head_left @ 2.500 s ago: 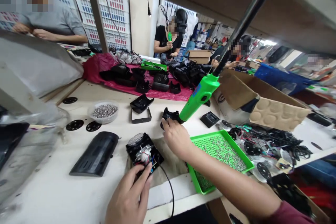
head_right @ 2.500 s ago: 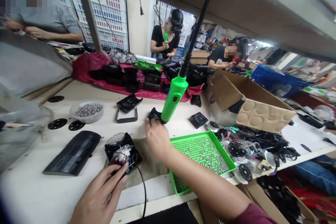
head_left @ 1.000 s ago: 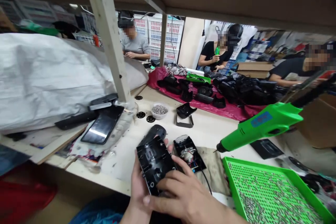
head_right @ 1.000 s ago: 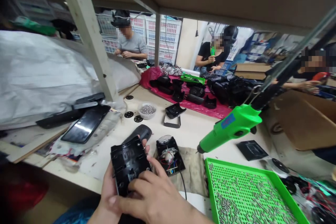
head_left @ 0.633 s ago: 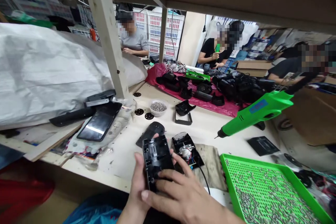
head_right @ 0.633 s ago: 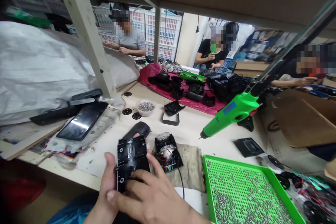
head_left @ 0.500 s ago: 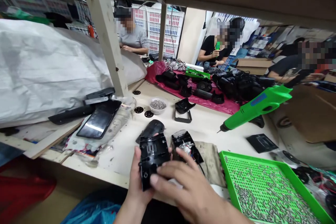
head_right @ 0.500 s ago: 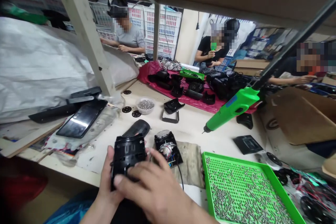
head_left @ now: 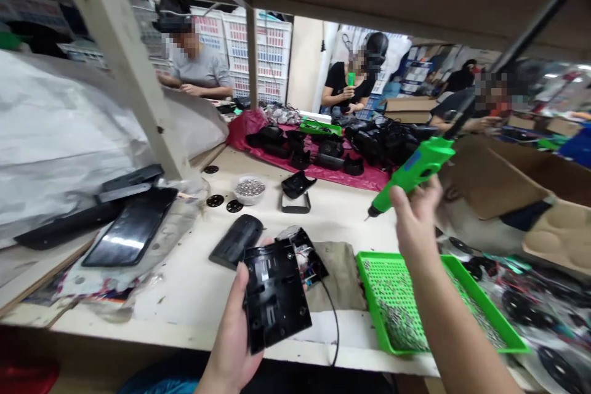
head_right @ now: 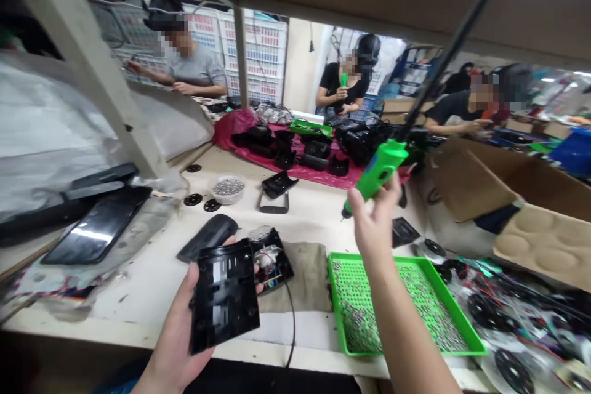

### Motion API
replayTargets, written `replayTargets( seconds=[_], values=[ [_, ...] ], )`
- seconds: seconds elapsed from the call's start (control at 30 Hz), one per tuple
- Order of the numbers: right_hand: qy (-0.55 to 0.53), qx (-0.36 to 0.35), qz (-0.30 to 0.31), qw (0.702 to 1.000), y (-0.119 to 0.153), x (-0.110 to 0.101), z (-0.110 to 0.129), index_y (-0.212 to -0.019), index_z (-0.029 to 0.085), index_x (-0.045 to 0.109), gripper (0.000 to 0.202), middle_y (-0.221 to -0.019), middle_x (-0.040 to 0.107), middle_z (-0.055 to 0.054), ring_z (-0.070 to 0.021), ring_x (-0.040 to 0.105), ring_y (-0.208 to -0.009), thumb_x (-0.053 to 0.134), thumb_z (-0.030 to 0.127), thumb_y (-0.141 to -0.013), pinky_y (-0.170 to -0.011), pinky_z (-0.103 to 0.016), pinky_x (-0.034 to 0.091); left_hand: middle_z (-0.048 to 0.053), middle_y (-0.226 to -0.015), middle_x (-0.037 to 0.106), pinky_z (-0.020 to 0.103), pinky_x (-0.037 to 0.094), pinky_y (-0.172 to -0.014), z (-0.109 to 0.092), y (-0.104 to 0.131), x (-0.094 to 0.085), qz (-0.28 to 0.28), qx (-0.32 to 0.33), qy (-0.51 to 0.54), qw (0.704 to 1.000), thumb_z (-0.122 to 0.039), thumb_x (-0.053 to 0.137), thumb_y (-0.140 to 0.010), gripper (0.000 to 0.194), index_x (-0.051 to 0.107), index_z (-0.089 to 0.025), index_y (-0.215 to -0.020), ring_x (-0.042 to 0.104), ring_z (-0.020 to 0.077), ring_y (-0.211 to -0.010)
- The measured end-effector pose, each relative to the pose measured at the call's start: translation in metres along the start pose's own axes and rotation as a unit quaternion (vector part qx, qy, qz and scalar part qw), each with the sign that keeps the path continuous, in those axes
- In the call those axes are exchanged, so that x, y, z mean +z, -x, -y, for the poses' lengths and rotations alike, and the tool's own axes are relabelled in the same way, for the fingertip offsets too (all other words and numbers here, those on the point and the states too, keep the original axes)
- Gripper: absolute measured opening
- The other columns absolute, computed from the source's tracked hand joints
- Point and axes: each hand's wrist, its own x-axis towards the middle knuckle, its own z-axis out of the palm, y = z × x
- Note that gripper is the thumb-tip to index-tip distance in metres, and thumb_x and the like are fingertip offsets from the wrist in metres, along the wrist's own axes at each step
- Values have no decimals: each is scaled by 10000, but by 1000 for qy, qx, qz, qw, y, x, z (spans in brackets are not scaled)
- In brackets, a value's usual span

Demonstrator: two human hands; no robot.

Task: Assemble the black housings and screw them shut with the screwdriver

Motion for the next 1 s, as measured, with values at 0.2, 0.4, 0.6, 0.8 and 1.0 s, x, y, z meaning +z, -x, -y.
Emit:
replayTargets(
  seconds=[0.2, 0.4, 0.6, 0.8, 1.0],
  values=[
    [-131, 68, 67, 987, -11, 1, 2, -1031, 204, 629, 410, -815, 641, -25, -216, 629, -772, 734, 451, -721, -807, -443, 520, 35, -1336, 615, 448, 400, -1068, 28, 7, 33, -16, -32, -52, 998, -549, 634, -796, 668, 466, -336, -1407, 563, 295, -1225],
    [-396, 96, 57, 912, 44, -30, 48, -967, 243, 646, 284, -578, 513, 73, -95, 487, -439, 689, 435, -763, -521, -292, 536, -6, -1409, 552, 433, 346, -1108, 47, 4, 49, -71, -11, -115, 991, -579, 605, -801, 592, 541, -346, -1341, 429, 284, -1348],
    [-475, 14, 9, 880, 51, -37, 82, -919, 258, 654, 237, -594, 490, 73, -81, 462, -422, 668, 448, -778, -479, -247, 513, -20, -1393, 565, 445, 264, -1145, 60, 0, 56, -84, 20, -165, 982, -598, 594, -800, 568, 560, -358, -1314, 382, 257, -1379],
    [-487, 22, 1, 873, 54, -27, 77, -933, 257, 644, 254, -600, 497, 74, -84, 469, -439, 688, 450, -774, -490, -250, 508, -36, -1396, 560, 438, 320, -1122, 59, 2, 53, -64, 10, -146, 987, -555, 594, -820, 507, 578, -363, -1289, 351, 258, -1397],
    [-477, 25, 8, 879, 57, -23, 77, -937, 261, 629, 263, -595, 488, 75, -85, 462, -429, 675, 466, -780, -480, -255, 514, -42, -1377, 578, 376, 260, -1152, 59, 0, 52, -67, 19, -142, 987, -508, 582, -848, 455, 601, -333, -1267, 335, 210, -1407]
  ],
)
